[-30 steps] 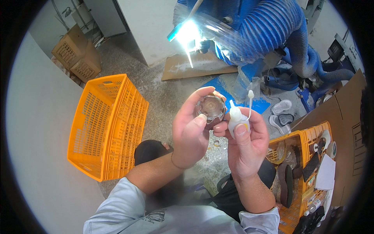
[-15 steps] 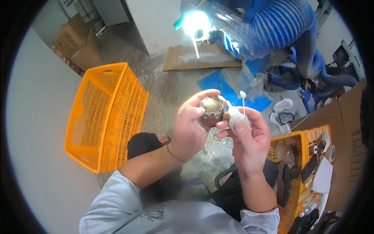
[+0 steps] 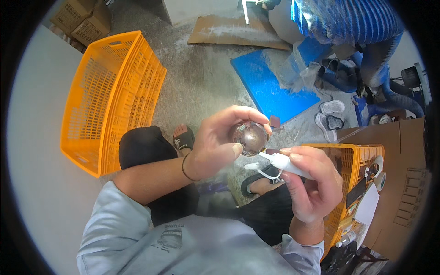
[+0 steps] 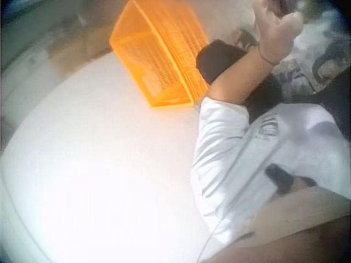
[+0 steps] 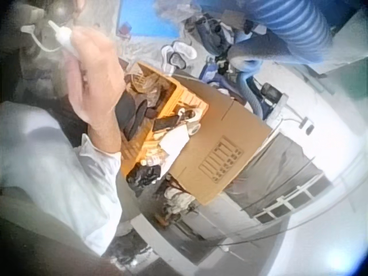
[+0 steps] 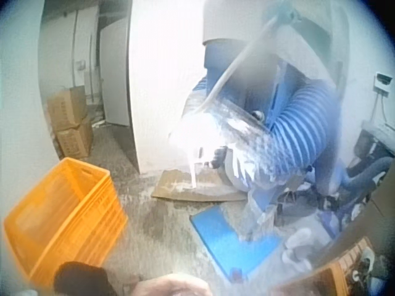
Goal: The person applies glue from a small white bottle to the surface of a round, brown object held in the left hand. The person rotates the object to cover different areas with the glue.
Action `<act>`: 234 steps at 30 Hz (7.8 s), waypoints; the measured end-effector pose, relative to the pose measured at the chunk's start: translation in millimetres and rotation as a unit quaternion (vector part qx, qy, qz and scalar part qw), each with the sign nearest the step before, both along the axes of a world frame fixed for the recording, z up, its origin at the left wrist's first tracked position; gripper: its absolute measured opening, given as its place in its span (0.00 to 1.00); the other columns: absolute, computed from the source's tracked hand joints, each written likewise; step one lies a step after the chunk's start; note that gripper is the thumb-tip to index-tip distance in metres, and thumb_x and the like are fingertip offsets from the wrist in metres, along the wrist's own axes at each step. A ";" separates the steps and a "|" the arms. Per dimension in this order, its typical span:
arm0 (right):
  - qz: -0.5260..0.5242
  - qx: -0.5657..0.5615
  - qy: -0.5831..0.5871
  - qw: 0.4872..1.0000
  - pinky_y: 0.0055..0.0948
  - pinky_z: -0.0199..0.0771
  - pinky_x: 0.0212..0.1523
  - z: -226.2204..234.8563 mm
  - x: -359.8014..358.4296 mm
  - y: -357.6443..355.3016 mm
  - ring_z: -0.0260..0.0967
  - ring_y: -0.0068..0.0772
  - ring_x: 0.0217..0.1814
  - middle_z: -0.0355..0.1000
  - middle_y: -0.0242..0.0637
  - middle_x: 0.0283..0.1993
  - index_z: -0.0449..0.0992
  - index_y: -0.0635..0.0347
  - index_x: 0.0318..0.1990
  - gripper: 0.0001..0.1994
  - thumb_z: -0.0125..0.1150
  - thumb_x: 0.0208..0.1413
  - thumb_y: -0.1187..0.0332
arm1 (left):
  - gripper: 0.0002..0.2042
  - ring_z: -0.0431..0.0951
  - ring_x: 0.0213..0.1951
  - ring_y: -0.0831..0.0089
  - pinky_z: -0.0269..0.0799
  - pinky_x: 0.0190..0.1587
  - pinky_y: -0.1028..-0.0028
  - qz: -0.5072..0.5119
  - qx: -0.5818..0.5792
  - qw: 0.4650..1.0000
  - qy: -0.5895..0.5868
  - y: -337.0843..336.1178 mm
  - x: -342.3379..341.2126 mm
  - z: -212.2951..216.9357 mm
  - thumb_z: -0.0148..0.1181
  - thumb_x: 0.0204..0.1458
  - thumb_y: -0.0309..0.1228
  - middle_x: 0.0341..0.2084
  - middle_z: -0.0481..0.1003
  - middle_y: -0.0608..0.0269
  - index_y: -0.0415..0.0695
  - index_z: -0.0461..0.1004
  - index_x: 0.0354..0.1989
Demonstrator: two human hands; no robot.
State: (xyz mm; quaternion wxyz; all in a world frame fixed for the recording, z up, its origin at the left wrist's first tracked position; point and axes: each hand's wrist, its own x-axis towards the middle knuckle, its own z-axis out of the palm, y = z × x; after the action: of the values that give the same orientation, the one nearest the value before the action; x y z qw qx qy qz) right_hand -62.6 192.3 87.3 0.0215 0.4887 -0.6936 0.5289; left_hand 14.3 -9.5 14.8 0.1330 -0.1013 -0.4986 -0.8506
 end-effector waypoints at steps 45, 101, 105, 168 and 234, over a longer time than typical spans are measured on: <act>-0.002 0.106 0.106 0.989 0.32 0.80 0.37 8.5 2.3 -0.7 0.81 0.46 0.37 0.80 0.50 0.38 0.79 0.67 0.41 0.11 0.71 0.49 0.79 | 0.27 0.73 0.55 0.63 0.65 0.60 0.64 0.025 -0.190 0.981 0.015 -3.3 -0.7 -1.5 0.51 0.43 0.27 0.51 0.74 0.46 0.31 0.69 0.56; -0.002 0.096 0.141 0.985 0.31 0.79 0.34 6.1 -2.0 1.1 0.80 0.43 0.35 0.79 0.49 0.36 0.78 0.67 0.40 0.10 0.71 0.51 0.76 | 0.26 0.73 0.55 0.62 0.65 0.61 0.63 0.020 -0.187 0.982 0.034 -0.8 -2.9 -5.1 0.55 0.49 0.34 0.52 0.73 0.46 0.31 0.69 0.56; -0.003 0.097 0.137 0.986 0.31 0.79 0.34 6.2 -2.1 0.9 0.80 0.44 0.35 0.79 0.49 0.36 0.78 0.67 0.40 0.10 0.71 0.51 0.76 | 0.26 0.72 0.55 0.62 0.65 0.61 0.63 0.016 -0.178 0.983 0.033 -0.3 -2.8 -5.1 0.54 0.49 0.33 0.52 0.73 0.45 0.31 0.68 0.56; 0.046 -0.331 -0.572 0.749 0.34 0.72 0.56 -27.0 3.9 -79.5 0.72 0.32 0.50 0.76 0.42 0.49 0.76 0.66 0.44 0.07 0.61 0.66 0.70 | 0.29 0.76 0.53 0.63 0.73 0.60 0.64 0.227 0.088 0.969 -0.033 36.7 -42.3 44.5 0.50 0.50 0.30 0.54 0.72 0.45 0.35 0.63 0.63; 0.090 -0.276 -0.574 0.765 0.30 0.71 0.54 -30.2 -3.7 -67.9 0.71 0.27 0.53 0.73 0.49 0.58 0.71 0.60 0.26 0.08 0.63 0.54 0.79 | 0.30 0.79 0.46 0.67 0.76 0.54 0.68 0.272 -0.079 0.945 0.161 24.8 -43.9 27.7 0.38 0.36 0.05 0.52 0.71 0.51 0.34 0.68 0.53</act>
State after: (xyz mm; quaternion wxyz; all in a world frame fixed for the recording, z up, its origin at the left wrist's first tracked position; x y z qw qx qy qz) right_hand -66.2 124.3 57.1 -0.2944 0.1264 -0.3535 0.8788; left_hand -29.6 15.4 42.6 0.4298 -0.1076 -0.5448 -0.7120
